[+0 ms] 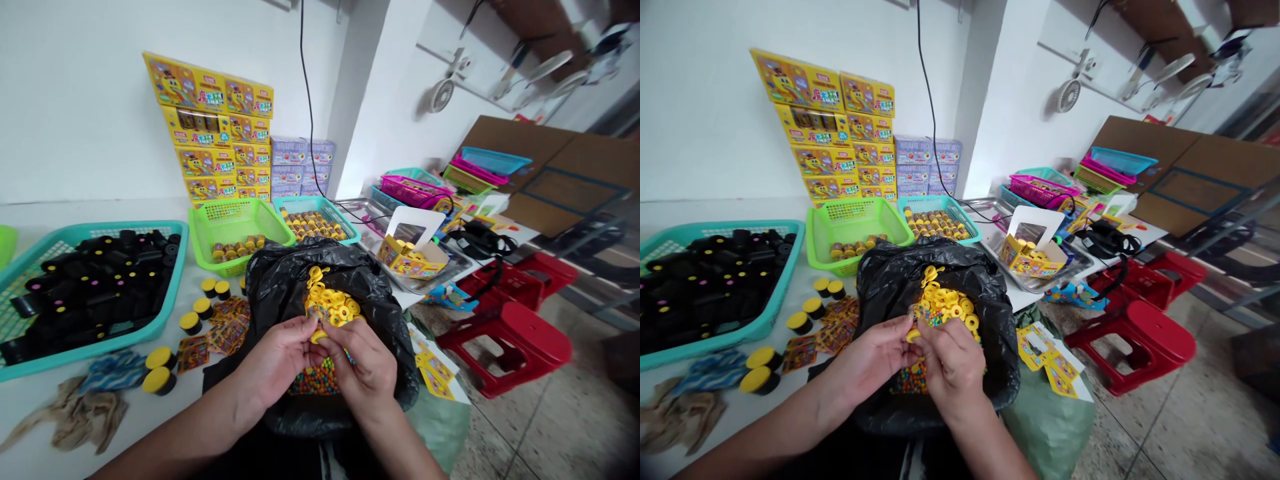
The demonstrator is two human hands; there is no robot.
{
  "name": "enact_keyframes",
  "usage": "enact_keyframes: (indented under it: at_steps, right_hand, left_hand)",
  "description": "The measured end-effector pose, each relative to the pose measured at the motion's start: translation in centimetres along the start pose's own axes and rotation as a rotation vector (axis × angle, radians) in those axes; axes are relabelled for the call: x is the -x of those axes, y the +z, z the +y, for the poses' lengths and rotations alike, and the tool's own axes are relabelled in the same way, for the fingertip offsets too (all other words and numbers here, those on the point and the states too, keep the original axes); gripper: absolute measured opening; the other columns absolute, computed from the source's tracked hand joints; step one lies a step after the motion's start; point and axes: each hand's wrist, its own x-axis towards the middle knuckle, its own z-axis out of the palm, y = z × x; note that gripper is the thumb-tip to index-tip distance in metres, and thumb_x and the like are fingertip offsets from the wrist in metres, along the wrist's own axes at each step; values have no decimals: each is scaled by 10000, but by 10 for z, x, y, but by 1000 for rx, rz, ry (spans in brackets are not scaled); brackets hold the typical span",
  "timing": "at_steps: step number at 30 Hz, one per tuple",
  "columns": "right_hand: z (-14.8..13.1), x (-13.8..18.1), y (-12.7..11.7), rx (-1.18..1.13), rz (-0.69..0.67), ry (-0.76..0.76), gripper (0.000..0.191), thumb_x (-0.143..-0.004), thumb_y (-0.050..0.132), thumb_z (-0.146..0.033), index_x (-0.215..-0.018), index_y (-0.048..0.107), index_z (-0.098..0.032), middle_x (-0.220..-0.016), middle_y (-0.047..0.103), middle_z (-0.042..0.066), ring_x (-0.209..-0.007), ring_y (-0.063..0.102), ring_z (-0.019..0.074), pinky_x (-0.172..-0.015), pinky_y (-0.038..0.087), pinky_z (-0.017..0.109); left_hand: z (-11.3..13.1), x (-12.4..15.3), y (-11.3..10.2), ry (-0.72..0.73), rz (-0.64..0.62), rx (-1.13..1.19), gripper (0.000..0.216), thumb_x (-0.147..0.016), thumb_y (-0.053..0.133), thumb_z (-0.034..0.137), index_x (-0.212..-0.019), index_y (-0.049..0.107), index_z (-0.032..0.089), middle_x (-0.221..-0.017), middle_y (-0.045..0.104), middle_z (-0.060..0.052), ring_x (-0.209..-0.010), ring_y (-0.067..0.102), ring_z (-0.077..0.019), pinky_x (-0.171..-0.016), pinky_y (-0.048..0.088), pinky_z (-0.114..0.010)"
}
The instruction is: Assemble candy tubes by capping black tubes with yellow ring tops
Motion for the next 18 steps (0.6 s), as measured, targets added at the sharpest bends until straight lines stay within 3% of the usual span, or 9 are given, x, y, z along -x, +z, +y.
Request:
enact_keyframes:
  at_steps: [5,10,14,18]
  right_hand:
    - [-2,-4,-1,-99,1,91,143,-858,664,-103,-930,716,-216,-713,641,20,-633,608,158,-580,502,278]
    - [2,-4,0,-105,-41,115,274,-880,639,-115,-1133,667,-216,-847,684,36,-755,647,174,-678,529,292]
    - [5,-2,1,-72,-65,60,303,-883,621,-82,-1147,673,-219,-845,680,44,-747,630,175,-665,517,295]
    - [2,-2,-1,-67,-58,34,303,-872,625,-61,-1128,683,-212,-834,684,47,-733,630,171,-659,523,291]
  left_hand:
    - [-1,-1,-2,-33,-29,31,205,-817,743,310,-872,735,112,-817,698,-67,-691,612,-126,-668,469,-238]
    - [2,-1,-6,-67,-45,57,175,-854,685,260,-936,724,110,-864,700,-91,-730,629,-153,-709,488,-267]
    - [4,-2,-9,-109,-44,50,240,-869,670,333,-924,718,105,-841,682,-91,-738,615,-160,-697,483,-276]
    - [0,-3,-5,-35,3,38,264,-788,773,338,-899,728,103,-824,671,-62,-703,582,-120,-666,452,-234]
